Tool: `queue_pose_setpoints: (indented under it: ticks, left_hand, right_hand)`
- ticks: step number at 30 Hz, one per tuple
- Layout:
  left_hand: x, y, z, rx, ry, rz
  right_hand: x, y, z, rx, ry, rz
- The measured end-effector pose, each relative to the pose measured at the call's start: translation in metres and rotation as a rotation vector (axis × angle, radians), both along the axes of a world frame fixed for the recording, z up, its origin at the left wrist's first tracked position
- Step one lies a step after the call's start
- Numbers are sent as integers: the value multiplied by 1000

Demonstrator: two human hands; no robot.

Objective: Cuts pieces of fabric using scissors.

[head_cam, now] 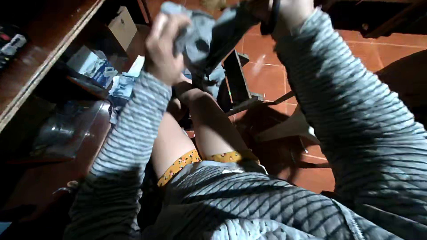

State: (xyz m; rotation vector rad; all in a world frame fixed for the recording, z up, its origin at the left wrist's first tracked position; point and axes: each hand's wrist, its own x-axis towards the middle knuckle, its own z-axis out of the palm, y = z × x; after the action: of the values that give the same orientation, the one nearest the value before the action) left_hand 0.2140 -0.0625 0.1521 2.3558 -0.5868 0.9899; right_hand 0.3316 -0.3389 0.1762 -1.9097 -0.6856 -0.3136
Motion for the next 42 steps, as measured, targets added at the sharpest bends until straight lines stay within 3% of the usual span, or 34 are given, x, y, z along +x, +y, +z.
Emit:
queue_pose_setpoints:
  ticks: [2,6,9,11,14,19,21,25,34,37,40,42]
  left_hand:
    - [-40,-6,-64,-21,31,-168]
    - [-117,-12,-189,40,422,-320]
    - [-144,-25,-221,51,539,-282]
    - [-144,-34,-218,61,518,-224]
    - [-133,-43,-216,57,404,-231]
    - [-125,-53,-212,13,435,-300]
    - [-126,-55,-210,-4,426,-299]
    - [-129,-60,-202,-13,418,-253]
    - [-126,-64,-194,-44,371,-228]
    - [-124,-62,-192,-18,385,-234]
    - [-124,-67,-199,-17,414,-244]
    - [-123,-68,-201,-32,421,-225]
  right_hand:
    - [-55,-8,-45,-65,88,94]
    - [-143,-34,-182,-196,402,63]
    - [-190,-48,-231,-248,616,-35]
    - [-206,-55,-228,-205,659,-76]
    - [-225,-65,-196,-84,786,-5]
    - [-264,-85,-168,221,1422,479]
    - [-271,-90,-164,284,1561,618]
    - [-274,-89,-163,328,1656,701]
    - [-279,-80,-164,419,1658,610]
    - [-275,-91,-150,229,1454,432]
    - [-265,-86,-145,-232,1148,146]
    - [-259,-87,-151,-413,1103,163]
